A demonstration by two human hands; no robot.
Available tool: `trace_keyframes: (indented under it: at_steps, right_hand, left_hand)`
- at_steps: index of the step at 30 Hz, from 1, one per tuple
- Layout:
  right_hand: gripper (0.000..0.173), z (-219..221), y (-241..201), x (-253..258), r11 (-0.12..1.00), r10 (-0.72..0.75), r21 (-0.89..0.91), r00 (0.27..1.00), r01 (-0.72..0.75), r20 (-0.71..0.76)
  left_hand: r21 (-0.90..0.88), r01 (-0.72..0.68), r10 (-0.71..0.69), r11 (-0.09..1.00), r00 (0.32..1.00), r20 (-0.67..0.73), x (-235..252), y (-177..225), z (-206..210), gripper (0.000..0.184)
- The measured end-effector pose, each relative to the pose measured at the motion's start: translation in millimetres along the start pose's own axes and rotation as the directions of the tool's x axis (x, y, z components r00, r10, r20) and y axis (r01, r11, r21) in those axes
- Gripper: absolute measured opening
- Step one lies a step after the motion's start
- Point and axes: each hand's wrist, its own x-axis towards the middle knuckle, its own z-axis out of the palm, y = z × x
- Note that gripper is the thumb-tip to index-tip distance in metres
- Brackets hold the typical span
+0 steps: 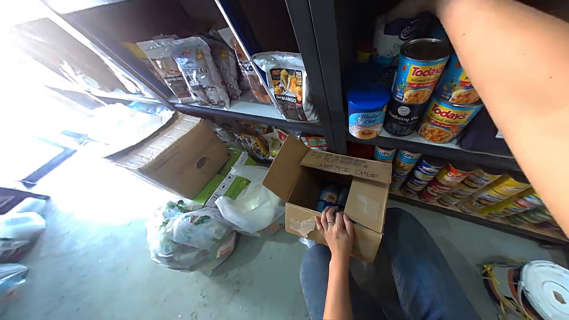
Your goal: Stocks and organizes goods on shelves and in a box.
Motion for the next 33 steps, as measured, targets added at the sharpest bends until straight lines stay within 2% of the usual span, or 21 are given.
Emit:
trace_keyframes:
  at_steps: [6,7,9,11,16,19,21,26,29,31,33]
  right_hand:
    - [0.092,10.7,-7.9,3.2,0.98,0.174,0.097,0.984,-0.171,-0.026]
    - [0.093,10.3,-9.2,5.0,0.978,0.179,0.11,0.983,-0.175,-0.028]
    - [0.084,13.0,-7.5,11.0,0.982,0.154,0.117,0.987,-0.149,-0.041]
    - [0.086,14.9,-5.1,17.6,0.973,0.183,0.15,0.982,-0.174,-0.048]
    - [0.116,20.9,-9.8,16.9,0.939,0.286,0.24,0.947,-0.247,-0.144]
    - [0.124,23.9,-22.0,5.9,0.959,0.231,0.206,0.957,-0.194,-0.174]
    - [0.117,19.5,-29.0,-9.3,0.967,0.172,0.219,0.967,-0.129,-0.187]
    - [0.12,6.3,-53.7,-49.5,0.969,0.093,0.242,0.986,-0.057,-0.14]
    - [0.105,10.5,-64.3,-80.3,0.953,0.0,0.301,0.992,0.037,-0.123]
    - [0.118,13.3,-72.5,-98.8,0.958,-0.016,0.283,0.997,0.037,-0.076]
    - [0.123,19.2,-75.5,-108.7,0.969,-0.029,0.242,0.997,0.045,-0.07]
  left_hand:
    - [0.014,0.002,-0.002,1.0,0.999,-0.035,0.8,-2.7,7.6,0.043]
    - [0.015,0.0,0.001,1.0,0.999,-0.041,1.4,-2.8,8.5,0.043]
    - [0.019,-0.001,0.002,1.0,0.999,-0.046,1.9,-3.6,10.0,0.044]
    - [0.022,-0.002,0.004,1.0,0.998,-0.057,2.7,-5.0,13.1,0.045]
    - [0.02,0.002,-0.001,1.0,0.998,-0.068,6.1,-4.4,16.4,0.047]
    - [0.026,0.005,-0.003,1.0,0.998,-0.07,5.5,-6.0,17.0,0.046]
    - [0.029,0.003,-0.001,1.0,0.997,-0.072,5.2,-6.6,18.7,0.046]
    - [0.033,-0.001,0.004,0.999,0.997,-0.072,6.0,-5.7,17.5,0.046]
    - [0.032,0.003,-0.001,0.999,0.998,-0.058,5.7,-4.8,15.5,0.046]
    - [0.03,0.003,-0.001,1.0,0.999,-0.055,5.6,-4.6,14.5,0.046]
    - [0.026,0.003,-0.002,1.0,0.999,-0.055,6.0,-4.2,14.5,0.047]
